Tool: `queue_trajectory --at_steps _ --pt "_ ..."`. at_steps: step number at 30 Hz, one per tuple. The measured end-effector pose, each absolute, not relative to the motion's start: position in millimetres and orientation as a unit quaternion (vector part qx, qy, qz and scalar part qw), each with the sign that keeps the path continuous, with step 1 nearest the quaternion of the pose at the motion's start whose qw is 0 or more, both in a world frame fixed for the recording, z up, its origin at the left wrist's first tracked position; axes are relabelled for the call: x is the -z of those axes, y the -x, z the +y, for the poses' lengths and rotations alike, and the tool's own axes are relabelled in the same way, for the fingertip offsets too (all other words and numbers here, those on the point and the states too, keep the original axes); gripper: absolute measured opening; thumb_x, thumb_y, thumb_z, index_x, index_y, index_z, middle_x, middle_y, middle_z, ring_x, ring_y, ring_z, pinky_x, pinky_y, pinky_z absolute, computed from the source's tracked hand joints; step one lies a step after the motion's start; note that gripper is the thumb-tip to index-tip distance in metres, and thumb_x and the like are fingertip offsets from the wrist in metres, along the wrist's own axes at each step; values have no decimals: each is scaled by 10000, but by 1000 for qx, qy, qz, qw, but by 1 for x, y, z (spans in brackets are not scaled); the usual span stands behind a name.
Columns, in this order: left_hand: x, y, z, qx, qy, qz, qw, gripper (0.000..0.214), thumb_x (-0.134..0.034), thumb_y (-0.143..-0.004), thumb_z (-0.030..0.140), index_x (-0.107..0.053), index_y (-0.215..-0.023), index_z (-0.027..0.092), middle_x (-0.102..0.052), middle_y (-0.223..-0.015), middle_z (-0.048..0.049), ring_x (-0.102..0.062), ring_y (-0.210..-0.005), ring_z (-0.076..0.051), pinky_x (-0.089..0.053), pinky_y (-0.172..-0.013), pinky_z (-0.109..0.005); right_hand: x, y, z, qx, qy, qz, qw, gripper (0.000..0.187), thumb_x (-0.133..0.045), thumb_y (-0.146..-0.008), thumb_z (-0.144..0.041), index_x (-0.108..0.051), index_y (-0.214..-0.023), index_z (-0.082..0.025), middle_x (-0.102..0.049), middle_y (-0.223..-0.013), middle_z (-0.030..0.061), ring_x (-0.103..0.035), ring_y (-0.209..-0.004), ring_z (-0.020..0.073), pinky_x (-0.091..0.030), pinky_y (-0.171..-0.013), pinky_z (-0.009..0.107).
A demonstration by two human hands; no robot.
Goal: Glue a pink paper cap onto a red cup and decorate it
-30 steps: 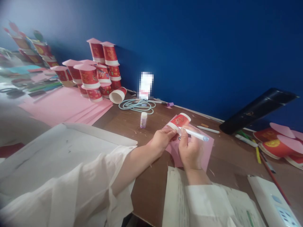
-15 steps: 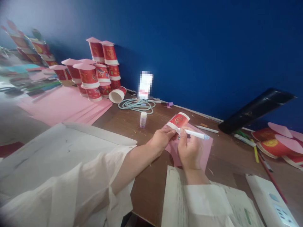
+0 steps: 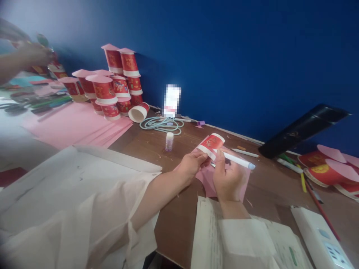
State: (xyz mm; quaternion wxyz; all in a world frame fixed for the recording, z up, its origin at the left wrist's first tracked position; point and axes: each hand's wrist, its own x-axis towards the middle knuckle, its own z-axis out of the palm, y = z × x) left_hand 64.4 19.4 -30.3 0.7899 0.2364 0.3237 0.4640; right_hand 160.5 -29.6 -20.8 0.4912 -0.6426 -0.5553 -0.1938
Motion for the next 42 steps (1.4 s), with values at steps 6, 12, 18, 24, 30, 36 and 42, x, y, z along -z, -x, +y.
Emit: queue_trajectory --at_steps 6,12,18,24,30,36,42 --pt "29 -63 19 -466 -227 316 795 154 -710 -788 79 -693 -636 101 -650 -650 -43 -595 -628 -120 -504 -876 -343 20 -161 -30 191 667 -528 489 429 -554 -920 -521 -758 -926 -143 -735 -754 116 -686 -717 255 -486 -679 353" --pt "34 -65 21 -465 -241 310 794 140 -711 -785 99 -692 -646 107 -649 -650 -38 -596 -629 -122 -507 -880 -346 20 -158 -30 161 690 -514 484 466 -574 -881 -579 -755 -861 -150 -718 -715 102 -658 -674 240 -467 -653 342" --pt "35 -66 22 -464 -248 324 786 182 -641 -814 77 -702 -649 122 -636 -626 -24 -575 -607 -116 -499 -843 -324 19 -156 -29 150 706 -523 454 431 -584 -867 -541 -767 -848 -151 -713 -736 111 -608 -635 220 -441 -628 335" --pt "36 -65 22 -467 -253 328 781 107 -704 -770 111 -706 -663 118 -661 -672 -41 -584 -635 -121 -498 -866 -343 21 -158 -27 176 682 -540 461 383 -575 -896 -470 -767 -932 -141 -754 -876 149 -677 -801 265 -492 -725 366" --pt "33 -64 21 -469 -245 322 785 110 -694 -765 96 -701 -657 121 -651 -657 -35 -586 -634 -122 -496 -794 -304 20 -158 -27 164 651 -576 466 312 -560 -916 -397 -740 -949 -145 -763 -916 140 -699 -825 259 -520 -761 375" --pt "33 -64 21 -470 -263 331 775 210 -630 -804 75 -685 -606 122 -613 -598 -23 -548 -594 -111 -460 -731 -283 17 -157 -28 165 637 -591 466 262 -562 -921 -358 -727 -944 -156 -762 -931 131 -705 -873 261 -528 -798 391" --pt "37 -64 21 -467 -277 321 776 157 -666 -778 111 -696 -626 136 -619 -607 -15 -540 -596 -118 -450 -724 -283 18 -158 -28 147 625 -605 471 219 -564 -924 -329 -707 -945 -165 -751 -963 126 -692 -936 258 -521 -847 402"
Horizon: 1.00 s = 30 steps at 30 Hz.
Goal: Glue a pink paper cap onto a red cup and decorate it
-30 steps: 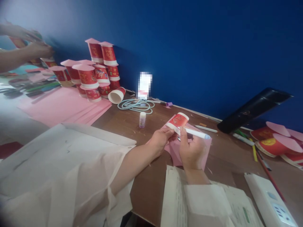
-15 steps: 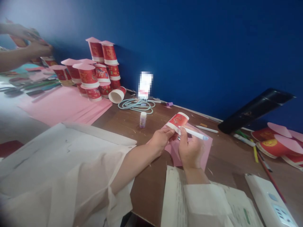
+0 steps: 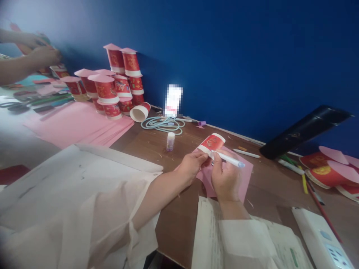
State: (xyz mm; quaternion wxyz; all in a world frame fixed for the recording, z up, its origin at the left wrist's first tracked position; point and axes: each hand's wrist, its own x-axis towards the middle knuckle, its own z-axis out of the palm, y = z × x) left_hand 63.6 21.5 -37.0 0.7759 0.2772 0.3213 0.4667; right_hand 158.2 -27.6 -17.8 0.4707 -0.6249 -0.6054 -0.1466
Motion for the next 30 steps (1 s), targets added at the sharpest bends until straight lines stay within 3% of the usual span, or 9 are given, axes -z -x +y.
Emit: queue_trajectory --at_steps 6,17,30 --pt "42 -63 22 -488 -324 328 741 193 -656 -801 152 -684 -611 136 -588 -573 -4 -487 -567 -106 -413 -670 -273 17 -157 -28 153 583 -653 459 220 -552 -940 -305 -714 -989 -165 -753 -980 121 -691 -936 252 -527 -868 415" --pt "32 -62 19 -485 -228 306 787 127 -763 -738 150 -689 -638 124 -648 -652 -35 -602 -659 -125 -522 -838 -325 18 -160 -38 163 602 -593 510 185 -615 -899 -290 -725 -1010 -191 -747 -1002 95 -687 -986 253 -519 -925 436" --pt "27 -61 19 -465 -211 325 796 196 -651 -813 53 -698 -634 119 -646 -627 -41 -617 -642 -119 -532 -860 -325 16 -159 -39 125 655 -543 510 212 -614 -884 -324 -725 -988 -177 -752 -988 101 -691 -938 250 -530 -823 395"
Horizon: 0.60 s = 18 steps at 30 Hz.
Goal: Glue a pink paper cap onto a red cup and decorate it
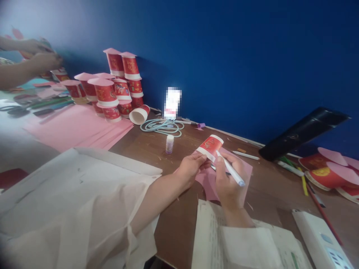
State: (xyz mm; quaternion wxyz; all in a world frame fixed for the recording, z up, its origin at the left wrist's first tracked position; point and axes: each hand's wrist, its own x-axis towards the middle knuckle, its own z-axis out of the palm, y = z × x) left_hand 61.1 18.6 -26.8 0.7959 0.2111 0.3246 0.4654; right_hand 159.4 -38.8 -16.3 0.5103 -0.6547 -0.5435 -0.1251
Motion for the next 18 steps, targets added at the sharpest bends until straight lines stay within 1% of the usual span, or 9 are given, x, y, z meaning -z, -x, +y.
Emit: queue_trajectory --at_steps 5,8,11,14,18 --pt "29 -63 19 -467 -217 319 796 168 -714 -789 87 -698 -624 113 -656 -653 -47 -622 -639 -128 -526 -882 -356 18 -160 -38 124 655 -534 519 190 -656 -850 -348 -695 -931 -181 -737 -923 93 -688 -875 245 -538 -784 390" --pt "33 -64 21 -474 -224 309 794 135 -752 -764 120 -707 -637 112 -659 -664 -44 -625 -650 -132 -526 -887 -363 18 -158 -36 114 643 -555 515 194 -649 -858 -355 -695 -926 -179 -746 -914 100 -697 -862 247 -551 -769 396" --pt "35 -65 21 -478 -226 308 791 118 -782 -736 140 -709 -647 117 -657 -654 -36 -623 -647 -133 -530 -885 -365 17 -158 -34 133 620 -587 504 205 -633 -872 -359 -698 -916 -170 -756 -902 112 -710 -849 252 -561 -768 408" --pt "36 -65 21 -476 -223 306 794 108 -745 -764 119 -720 -660 121 -667 -666 -40 -626 -653 -131 -525 -883 -351 16 -158 -33 158 610 -603 488 199 -628 -878 -354 -698 -898 -169 -757 -884 114 -717 -834 253 -562 -771 405" --pt "35 -64 20 -474 -220 298 798 146 -687 -803 92 -724 -664 113 -672 -680 -47 -621 -652 -122 -519 -873 -329 16 -158 -34 171 614 -612 469 190 -623 -887 -342 -699 -894 -168 -754 -856 97 -706 -768 232 -552 -733 377"
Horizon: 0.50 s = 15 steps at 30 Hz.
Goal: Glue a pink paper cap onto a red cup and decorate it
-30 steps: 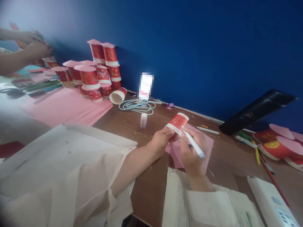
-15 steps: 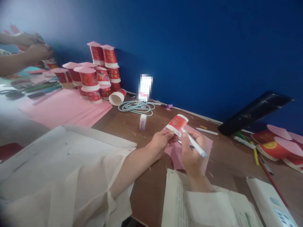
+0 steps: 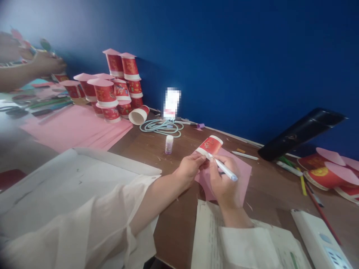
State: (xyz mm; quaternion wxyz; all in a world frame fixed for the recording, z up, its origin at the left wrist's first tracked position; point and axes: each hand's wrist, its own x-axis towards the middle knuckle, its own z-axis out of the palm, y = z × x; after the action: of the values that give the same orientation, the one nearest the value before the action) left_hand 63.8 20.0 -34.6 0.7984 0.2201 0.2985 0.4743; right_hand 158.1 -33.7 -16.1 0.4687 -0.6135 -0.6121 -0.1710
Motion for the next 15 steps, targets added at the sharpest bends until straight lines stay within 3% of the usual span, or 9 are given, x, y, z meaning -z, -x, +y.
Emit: queue_trajectory --at_steps 15 --pt "32 -63 19 -475 -244 317 784 147 -719 -781 125 -702 -635 116 -630 -629 -23 -578 -616 -110 -499 -792 -291 19 -160 -35 197 589 -631 465 153 -630 -894 -306 -704 -905 -172 -739 -852 79 -691 -786 217 -532 -746 352"
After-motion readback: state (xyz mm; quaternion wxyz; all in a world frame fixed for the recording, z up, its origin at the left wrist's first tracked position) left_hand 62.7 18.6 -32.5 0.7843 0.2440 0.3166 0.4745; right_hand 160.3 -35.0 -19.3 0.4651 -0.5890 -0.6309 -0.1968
